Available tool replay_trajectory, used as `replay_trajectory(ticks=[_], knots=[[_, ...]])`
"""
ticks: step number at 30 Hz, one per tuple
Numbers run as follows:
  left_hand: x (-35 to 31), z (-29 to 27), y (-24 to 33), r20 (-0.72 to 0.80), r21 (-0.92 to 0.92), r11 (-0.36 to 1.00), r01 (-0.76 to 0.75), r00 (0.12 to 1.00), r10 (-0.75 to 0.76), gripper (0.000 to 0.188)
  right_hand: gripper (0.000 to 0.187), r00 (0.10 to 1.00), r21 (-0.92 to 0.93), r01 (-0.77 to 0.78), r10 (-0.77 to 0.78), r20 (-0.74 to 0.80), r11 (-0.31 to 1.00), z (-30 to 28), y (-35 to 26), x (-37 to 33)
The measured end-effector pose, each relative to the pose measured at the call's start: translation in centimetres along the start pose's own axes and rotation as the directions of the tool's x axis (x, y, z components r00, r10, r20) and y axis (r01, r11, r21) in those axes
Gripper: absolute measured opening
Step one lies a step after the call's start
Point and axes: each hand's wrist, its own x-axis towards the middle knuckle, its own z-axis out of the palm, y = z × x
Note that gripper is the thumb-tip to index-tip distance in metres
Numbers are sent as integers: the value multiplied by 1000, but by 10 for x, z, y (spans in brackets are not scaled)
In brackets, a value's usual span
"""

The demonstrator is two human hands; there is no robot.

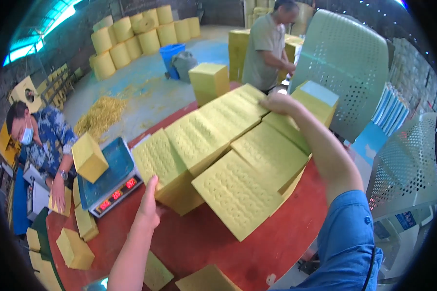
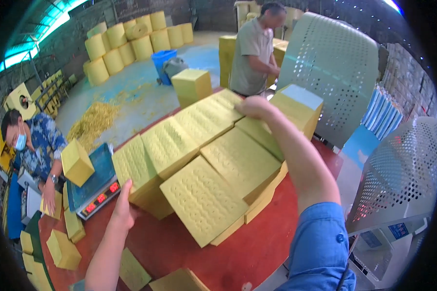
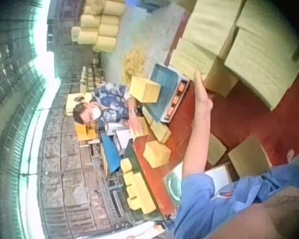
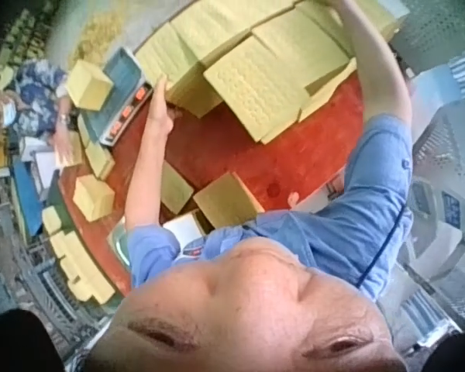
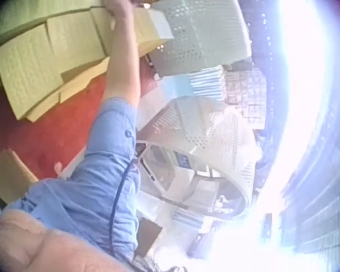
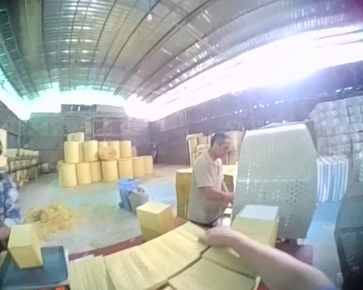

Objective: The recorder is weighing stacks of yellow textured paper on a digital scale and organizing them into larger piles.

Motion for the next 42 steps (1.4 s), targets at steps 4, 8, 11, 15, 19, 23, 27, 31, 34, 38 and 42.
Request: replay_trajectory(ticks=[4, 8, 11, 15, 19, 23, 27, 31, 34, 38, 42], knots=[[-15, 6, 8, 49, -7, 1000, 22, 999, -21, 72, 62, 998, -3, -58, 58, 39, 998, -5, -5, -12], [-12, 7, -7, 82, -104, 994, -24, 996, 33, 72, 61, 997, -18, -70, 70, 32, 997, -15, -11, -10], [-11, 12, -15, 18, -137, 989, -58, 998, 61, 69, 58, 993, 19, -94, 92, 73, 995, -22, -29, -7], [-8, 6, -22, -11, -217, 973, -74, 997, 74, 69, 58, 988, 206, -114, 89, 123, 972, -25, -58, 6], [-2, 21, -17, -73, -189, 980, -63, 996, 50, 69, 55, 998, 190, -51, 42, 52, 981, -16, -50, 19], [-8, 14, -17, -69, -105, 992, -72, 996, 65, 70, 51, 968, 248, -176, 122, 219, 953, -21, -43, 14], [-5, -2, -12, 27, -116, 993, -21, 999, 24, 70, 49, 974, 318, -116, 44, 224, 941, -20, -18, 28], [-9, 5, 2, 52, -53, 999, -3, 999, 6, 71, 72, 880, 290, -300, 145, 453, 909, -35, 3, 44], [-11, 2, 1, 36, 4, 1000, -26, 999, 26, 82, 83, 943, 283, -307, 249, 221, 909, -27, -18, 48], [-17, 2, 4, -62, 100, 992, 71, 996, -65, 87, 87, 792, 286, -561, 404, 457, 777, -14, -25, 44], [-9, 4, -9, 20, -65, 997, 49, 999, -48, 81, 89, 833, 614, -474, 95, 545, 631, 0, -4, 47]])
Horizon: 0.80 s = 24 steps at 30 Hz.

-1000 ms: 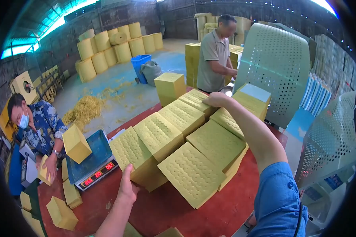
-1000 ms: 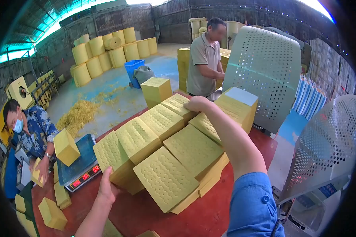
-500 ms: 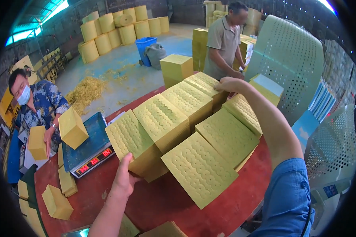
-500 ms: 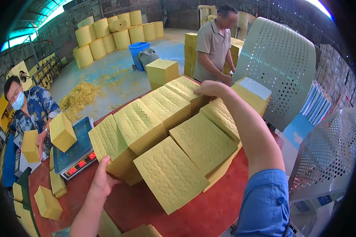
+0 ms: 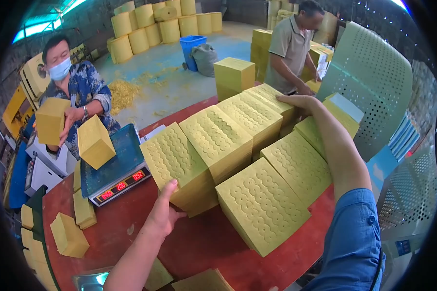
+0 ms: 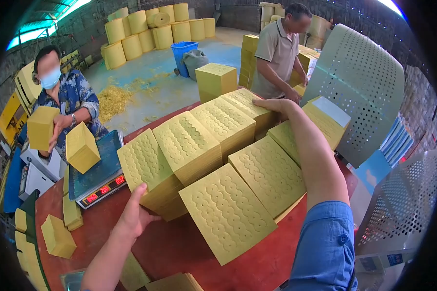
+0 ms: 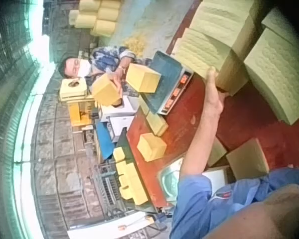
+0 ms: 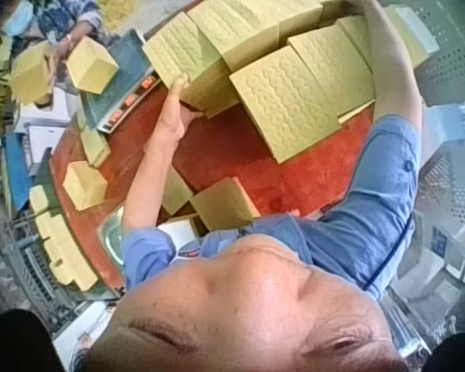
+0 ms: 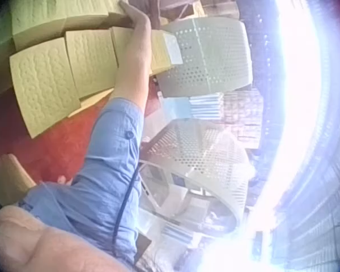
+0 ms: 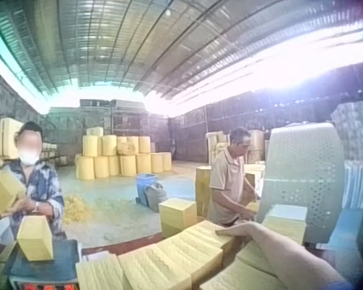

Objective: The recorder is weighing stacks of yellow textured paper on a digital scale and organizing them into larger piles.

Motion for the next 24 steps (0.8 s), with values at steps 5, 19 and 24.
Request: replay_trajectory(ticks=[5, 19, 24], knots=[[8, 9, -5, -32, -74, 996, -42, 999, 39, 75, 88, 980, -178, -166, 141, -143, 970, 2, -15, 22], [92, 17, 6, -3, -13, 987, -162, 987, 162, 81, 69, 729, -371, 290, -455, -511, 882, -7, 7, 78], [104, -6, -1, 43, -2, 991, -135, 990, 135, 89, 75, 629, -486, 172, -475, -616, 857, 23, -5, 42]])
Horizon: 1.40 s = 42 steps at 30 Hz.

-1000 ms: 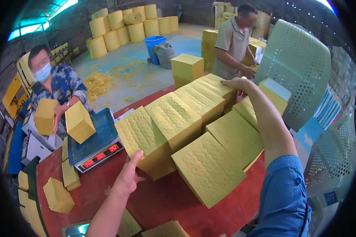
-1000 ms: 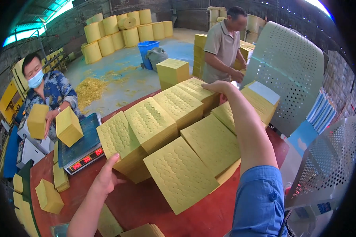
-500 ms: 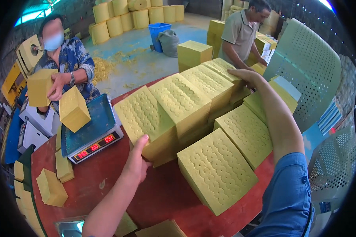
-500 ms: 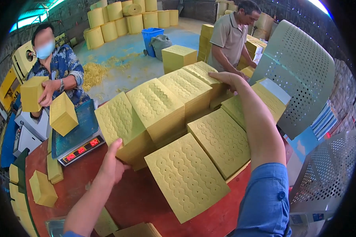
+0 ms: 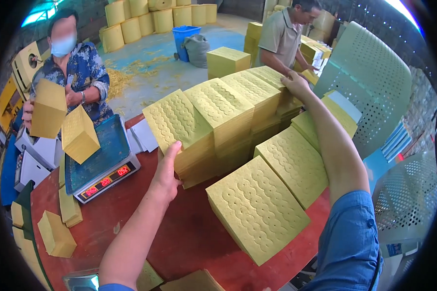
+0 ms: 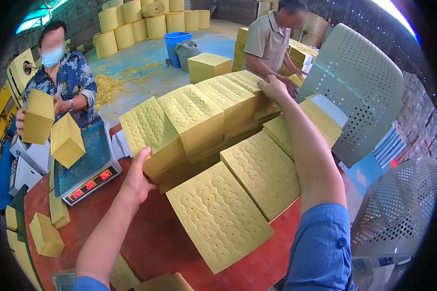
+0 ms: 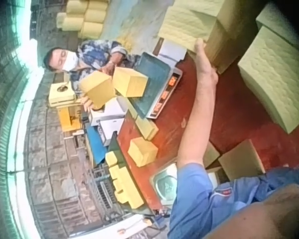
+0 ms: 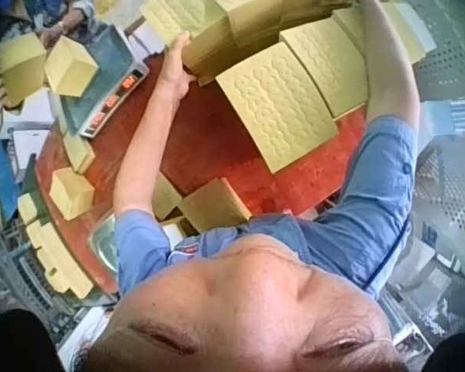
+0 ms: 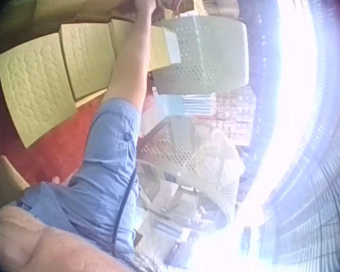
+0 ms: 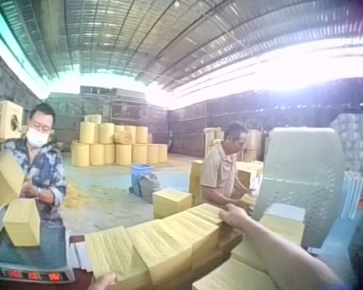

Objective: The recorder is weighing stacks of yellow textured paper on a digital scale and organizing them into larger piles.

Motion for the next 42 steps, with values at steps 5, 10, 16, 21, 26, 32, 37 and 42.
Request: replay_trajectory(ticks=[5, 10, 16, 21, 26, 32, 37, 42], knots=[[0, 2, 10, 35, -5, 1000, 27, 999, -27, 89, 66, 981, -130, 154, -167, -95, 980, -25, -7, -18], [-1, 9, 15, -47, -9, 991, -130, 990, 130, 82, 56, 968, -101, 247, -251, -26, 964, -54, -38, -56], [-28, 18, 30, -34, 113, 980, -166, 985, 170, 87, 44, 841, -52, 521, -522, -140, 852, -77, -56, -147], [-35, 20, 33, -141, 154, 970, -188, 967, 210, 96, 37, 722, 109, 677, -628, -289, 728, -103, -69, -236], [-98, 10, 37, -139, 202, 971, -125, 978, 155, 109, 27, 497, 118, 864, -795, -347, 489, -133, -77, -388], [-195, 1, -20, 161, 50, 985, 166, 972, -172, 79, 26, 683, 410, 710, -701, -206, 572, -78, -16, -506], [-237, 38, -47, 211, -4, 972, 233, 951, -227, 90, 34, 932, 440, 348, -257, -255, 828, -14, 63, -508], [-270, 62, -40, 346, 53, 996, 66, 935, -80, 88, 33, 981, 683, 9, 125, -146, 730, -2, 89, -499]])
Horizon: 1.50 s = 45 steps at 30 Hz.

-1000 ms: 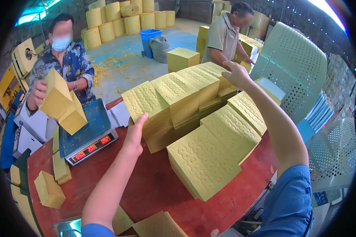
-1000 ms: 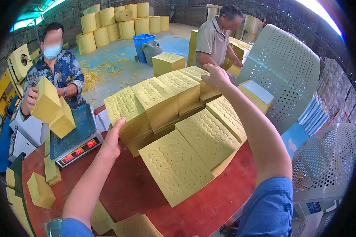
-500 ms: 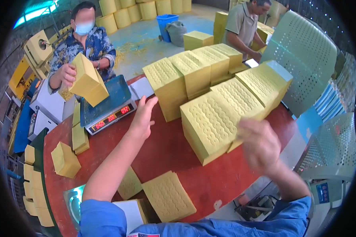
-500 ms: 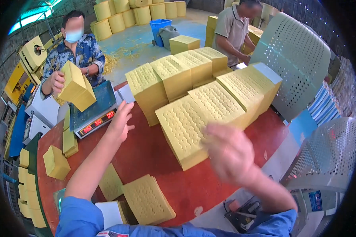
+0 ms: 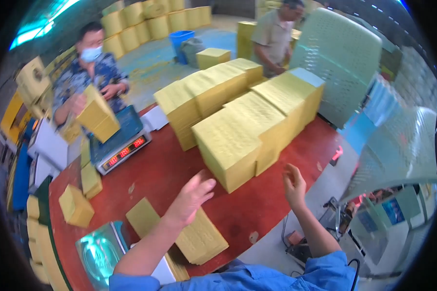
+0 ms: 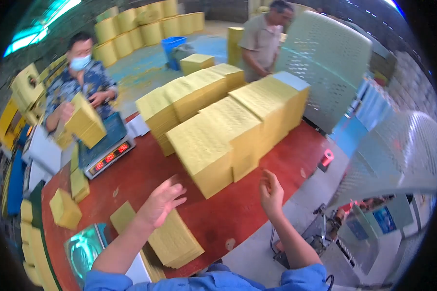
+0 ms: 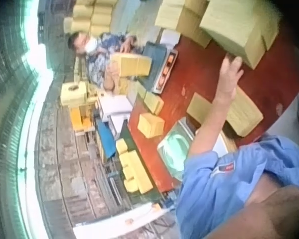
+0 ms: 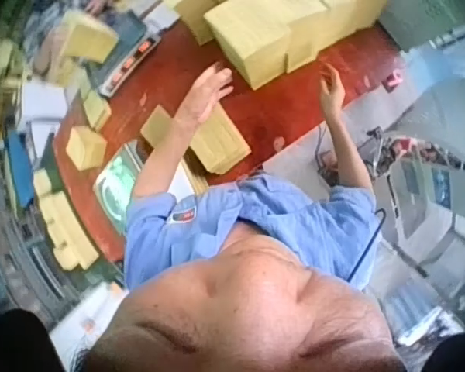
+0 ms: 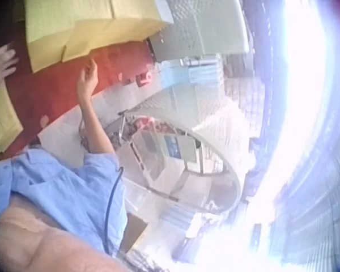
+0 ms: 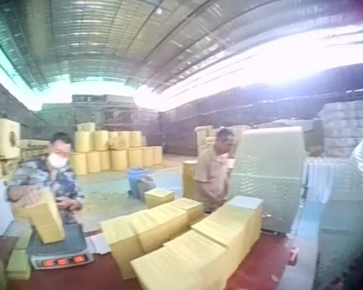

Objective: The recorder is weighing stacks of yellow textured paper on a digital scale and organizing them into larger piles.

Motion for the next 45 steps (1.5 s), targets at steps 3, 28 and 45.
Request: replay_trajectory(ticks=[3, 28, 45], knots=[[-41, 18, -2, -31, 52, 982, -182, 982, 184, 71, 17, 956, 230, 84, -144, 257, 970, 23, -64, -50], [-672, -101, -128, -878, 479, 795, -371, -201, 435, 18, 21, 85, 642, -256, -645, 760, 723, 279, -373, -521], [-915, -473, -97, -768, 413, 869, 274, -407, 494, 22, 16, 44, 415, -668, -523, 851, 618, 565, -462, -792]])
